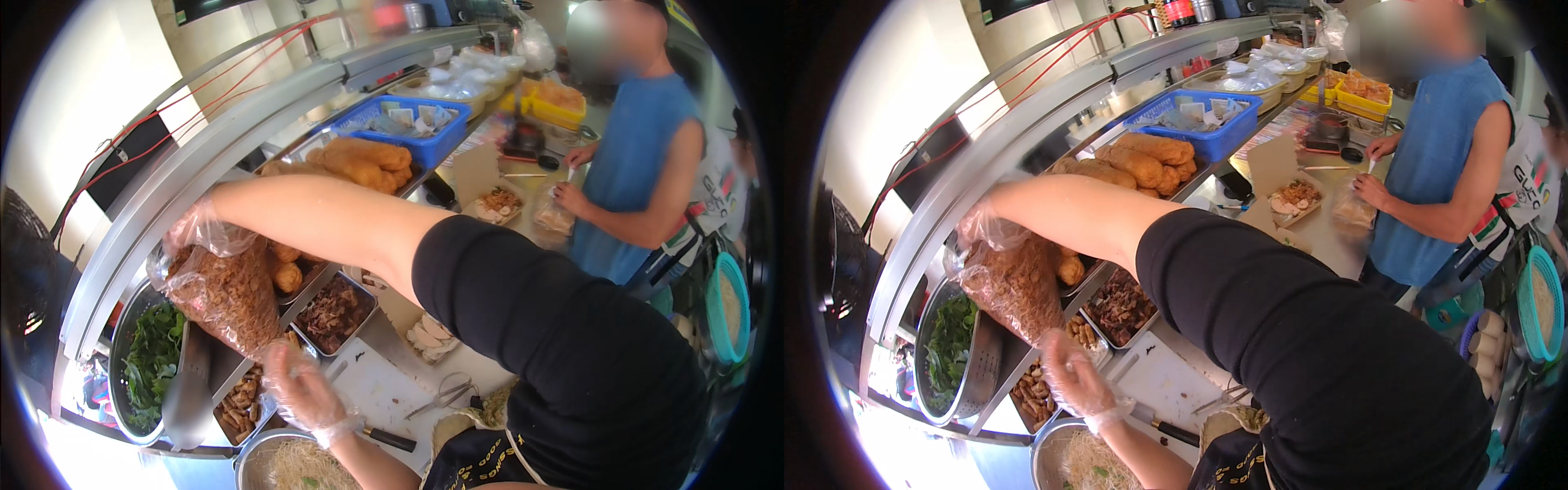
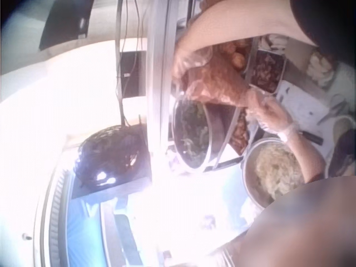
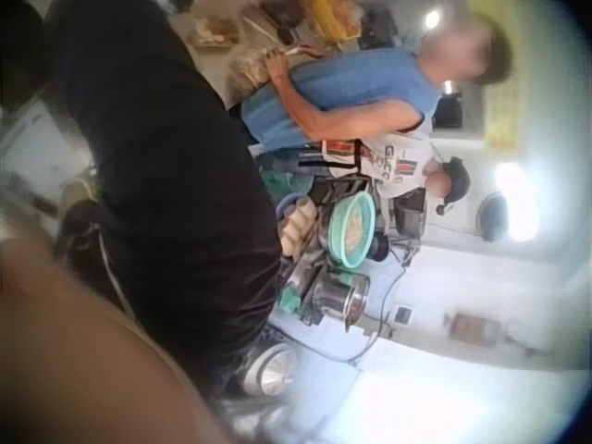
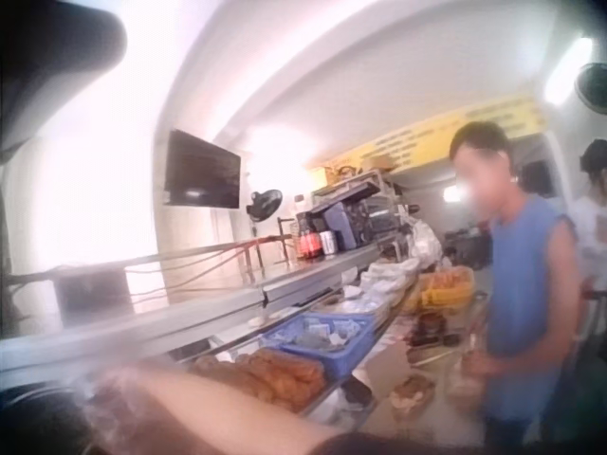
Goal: The person assembles a street food dish by placing rice and vegetables into a paper container, then adding sliced meat and fried items. They use scissors to cut the meat and a knife to slice a cylindrical food item before packaging it in a plastic bag.
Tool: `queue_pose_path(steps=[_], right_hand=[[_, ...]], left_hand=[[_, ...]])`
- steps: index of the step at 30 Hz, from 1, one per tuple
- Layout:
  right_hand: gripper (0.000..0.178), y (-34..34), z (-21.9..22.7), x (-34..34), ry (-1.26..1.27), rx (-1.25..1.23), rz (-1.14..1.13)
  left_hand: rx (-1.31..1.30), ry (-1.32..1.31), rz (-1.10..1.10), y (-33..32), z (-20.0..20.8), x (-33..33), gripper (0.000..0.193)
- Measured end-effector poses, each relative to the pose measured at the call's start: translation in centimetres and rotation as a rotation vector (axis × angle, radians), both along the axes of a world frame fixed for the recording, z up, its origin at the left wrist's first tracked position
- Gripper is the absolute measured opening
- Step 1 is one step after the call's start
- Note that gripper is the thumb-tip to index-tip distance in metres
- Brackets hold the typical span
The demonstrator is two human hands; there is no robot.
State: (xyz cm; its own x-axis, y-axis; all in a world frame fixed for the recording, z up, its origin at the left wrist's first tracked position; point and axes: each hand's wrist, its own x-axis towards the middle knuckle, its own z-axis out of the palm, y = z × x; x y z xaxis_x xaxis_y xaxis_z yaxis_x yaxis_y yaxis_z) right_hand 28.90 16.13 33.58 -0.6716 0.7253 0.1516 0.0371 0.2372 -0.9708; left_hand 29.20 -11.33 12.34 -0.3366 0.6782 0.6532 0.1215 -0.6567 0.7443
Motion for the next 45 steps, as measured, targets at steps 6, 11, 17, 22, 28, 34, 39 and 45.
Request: queue_pose_path(steps=[6, 11, 17, 22, 28, 34, 39, 45], right_hand=[[0.029, -0.1, -0.9, 1.7, 0.172, -0.116, 0.011], [0.027, -1.2, -0.5, 4.6, 0.360, -0.199, 0.021], [0.024, -4.6, -0.9, 13.2, 0.559, -0.232, 0.058], [0.023, -7.1, -5.4, 23.2, 0.478, -0.296, 0.090], [0.030, -16.4, -23.6, 29.7, -0.132, -0.403, -0.141], [0.049, -15.1, -31.8, 30.8, -0.799, 0.277, 0.001], [0.048, -13.2, -30.9, 31.3, -0.961, 0.096, 0.189], [0.054, -15.2, -28.9, 35.9, -0.531, 0.219, -0.018]], left_hand=[[-0.309, 0.515, 0.155, -4.8, -2.6, 1.3, 0.032], [-0.598, 0.475, 0.224, -7.5, -4.5, 1.0, 0.032], [-0.728, 0.565, 0.178, -7.4, -6.5, 2.2, 0.032], [-0.981, 0.606, 0.062, -4.9, -10.1, 4.3, 0.035], [-0.985, 0.380, -0.053, 0.3, -17.5, 8.0, 0.041], [-1.119, 0.334, -0.043, 4.1, -24.1, 9.6, 0.047], [-1.132, 0.197, -0.080, 4.9, -25.0, 10.1, 0.052], [-1.035, 0.492, 0.081, 4.6, -22.8, 11.3, 0.045]])
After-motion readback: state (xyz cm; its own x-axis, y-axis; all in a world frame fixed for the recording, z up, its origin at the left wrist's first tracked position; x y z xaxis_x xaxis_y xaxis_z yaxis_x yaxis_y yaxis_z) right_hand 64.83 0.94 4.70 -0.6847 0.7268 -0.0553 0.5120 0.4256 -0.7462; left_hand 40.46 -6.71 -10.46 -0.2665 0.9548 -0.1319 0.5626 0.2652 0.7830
